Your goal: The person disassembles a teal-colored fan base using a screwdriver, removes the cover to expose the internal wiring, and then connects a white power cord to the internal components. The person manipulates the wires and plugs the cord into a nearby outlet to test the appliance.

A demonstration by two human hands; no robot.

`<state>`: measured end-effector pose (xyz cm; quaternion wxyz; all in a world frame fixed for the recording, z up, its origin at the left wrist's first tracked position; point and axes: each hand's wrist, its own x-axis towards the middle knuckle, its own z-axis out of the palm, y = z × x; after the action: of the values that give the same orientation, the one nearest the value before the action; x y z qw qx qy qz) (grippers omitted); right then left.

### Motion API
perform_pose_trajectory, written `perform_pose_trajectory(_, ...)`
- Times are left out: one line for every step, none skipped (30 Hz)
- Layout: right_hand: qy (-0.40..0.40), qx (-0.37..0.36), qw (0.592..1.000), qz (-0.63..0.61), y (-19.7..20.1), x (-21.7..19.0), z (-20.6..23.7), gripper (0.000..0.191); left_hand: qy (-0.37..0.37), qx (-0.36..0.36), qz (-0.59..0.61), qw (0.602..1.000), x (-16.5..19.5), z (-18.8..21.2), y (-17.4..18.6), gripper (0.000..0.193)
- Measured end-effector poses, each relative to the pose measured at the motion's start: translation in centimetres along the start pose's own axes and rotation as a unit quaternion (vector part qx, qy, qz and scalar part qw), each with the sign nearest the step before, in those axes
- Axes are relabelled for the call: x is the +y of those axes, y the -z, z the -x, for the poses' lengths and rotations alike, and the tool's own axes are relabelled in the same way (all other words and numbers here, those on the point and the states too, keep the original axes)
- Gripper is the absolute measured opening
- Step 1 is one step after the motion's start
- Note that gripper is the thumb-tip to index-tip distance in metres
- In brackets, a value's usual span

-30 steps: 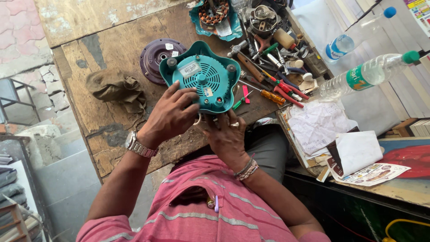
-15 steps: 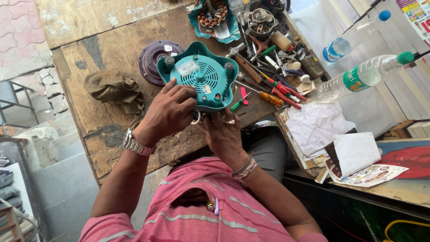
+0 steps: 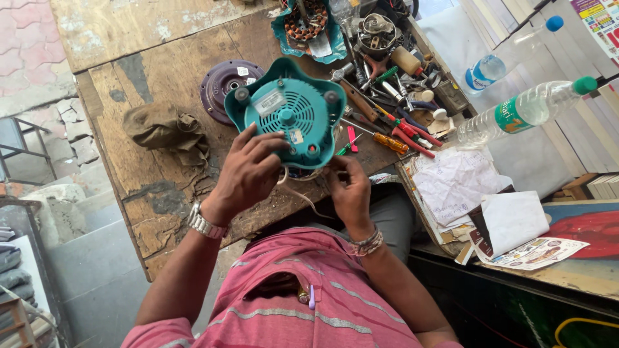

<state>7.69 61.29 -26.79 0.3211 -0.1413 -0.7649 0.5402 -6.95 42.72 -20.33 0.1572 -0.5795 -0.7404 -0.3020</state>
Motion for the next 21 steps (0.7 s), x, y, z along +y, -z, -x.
perform_pose_trajectory(-0.029,-0.002,0.999,-0.027,0.1,0.3,-0.2,0.019,0.002,0.011,0.003,1.0,0.3,0.1,0.2,0.018)
perform_pose_trajectory(-0.059,-0.004,0.997,-0.054,0.2,0.6,-0.4,0.019,0.004,0.021,0.006,1.0,0.4,0.2,0.4,0.02)
perform_pose_trajectory(-0.054,-0.003,0.997,-0.055,0.2,0.8,-0.5,0.018,0.003,0.029,0.0,1.0,0.4,0.2,0.7,0.02)
perform_pose_trajectory(-0.048,-0.003,0.997,-0.056,0.3,1.0,-0.7,0.018,0.003,0.037,-0.006,0.999,0.4,0.1,0.9,0.021)
perform_pose_trajectory(-0.042,-0.005,0.997,-0.057,0.3,1.1,-0.9,0.018,0.003,0.046,-0.014,0.999,0.4,0.1,1.3,0.022)
perform_pose_trajectory(-0.049,-0.008,0.997,-0.06,0.4,1.2,-1.0,0.019,0.011,0.047,-0.001,0.999,0.3,0.0,1.6,0.021)
perform_pose_trajectory(-0.055,-0.011,0.996,-0.062,0.5,1.2,-1.2,0.019,0.018,0.05,0.013,0.998,0.1,-0.1,2.0,0.02)
perform_pose_trajectory(-0.06,-0.013,0.996,-0.065,0.6,1.1,-1.4,0.02,0.024,0.053,0.026,0.998,-0.1,-0.3,2.3,0.019)
perform_pose_trajectory(-0.062,-0.015,0.996,-0.061,0.7,1.1,-1.6,0.02,0.026,0.059,0.027,0.998,-0.3,-0.4,2.6,0.02)
perform_pose_trajectory(-0.066,-0.016,0.996,-0.058,0.8,1.0,-1.8,0.019,0.029,0.063,0.027,0.997,-0.5,-0.5,3.0,0.02)
perform_pose_trajectory(-0.071,-0.018,0.996,-0.055,0.8,0.9,-1.8,0.019,0.033,0.067,0.029,0.997,-0.7,-0.4,3.3,0.021)
perform_pose_trajectory(-0.054,-0.019,0.997,-0.048,0.9,0.7,-1.8,0.019,0.05,0.071,0.034,0.996,-0.9,-0.3,3.6,0.023)
perform_pose_trajectory(-0.038,-0.021,0.998,-0.042,0.9,0.6,-1.8,0.019,0.068,0.075,0.038,0.994,-1.0,0.0,3.9,0.026)
perform_pose_trajectory(-0.022,-0.023,0.999,-0.035,1.0,0.3,-1.8,0.019,0.086,0.079,0.042,0.992,-1.1,0.3,4.1,0.028)
perform_pose_trajectory(-0.013,-0.021,1.0,-0.007,1.0,0.1,-1.7,0.022,0.093,0.084,0.053,0.991,-1.2,0.5,4.1,0.029)
perform_pose_trajectory(-0.004,-0.019,1.0,0.02,1.0,-0.2,-1.6,0.025,0.099,0.089,0.063,0.989,-1.4,0.7,4.1,0.03)
perform_pose_trajectory(0.004,-0.016,0.999,0.047,0.9,-0.5,-1.6,0.027,0.105,0.092,0.072,0.987,-1.5,0.9,4.0,0.031)
perform_pose_trajectory(0.048,-0.017,0.995,0.082,0.8,-0.8,-1.8,0.029,0.115,0.094,0.085,0.985,-1.6,1.0,3.8,0.031)
perform_pose_trajectory(0.092,-0.018,0.989,0.117,0.8,-1.1,-2.0,0.03,0.125,0.096,0.097,0.983,-1.7,1.1,3.5,0.031)
perform_pose_trajectory(0.136,-0.02,0.979,0.152,0.7,-1.4,-2.4,0.032,0.134,0.098,0.11,0.98,-1.7,1.1,3.2,0.031)
perform_pose_trajectory(0.163,-0.035,0.971,0.17,0.6,-1.6,-3.1,0.035,0.137,0.1,0.111,0.979,-1.8,1.1,3.0,0.031)
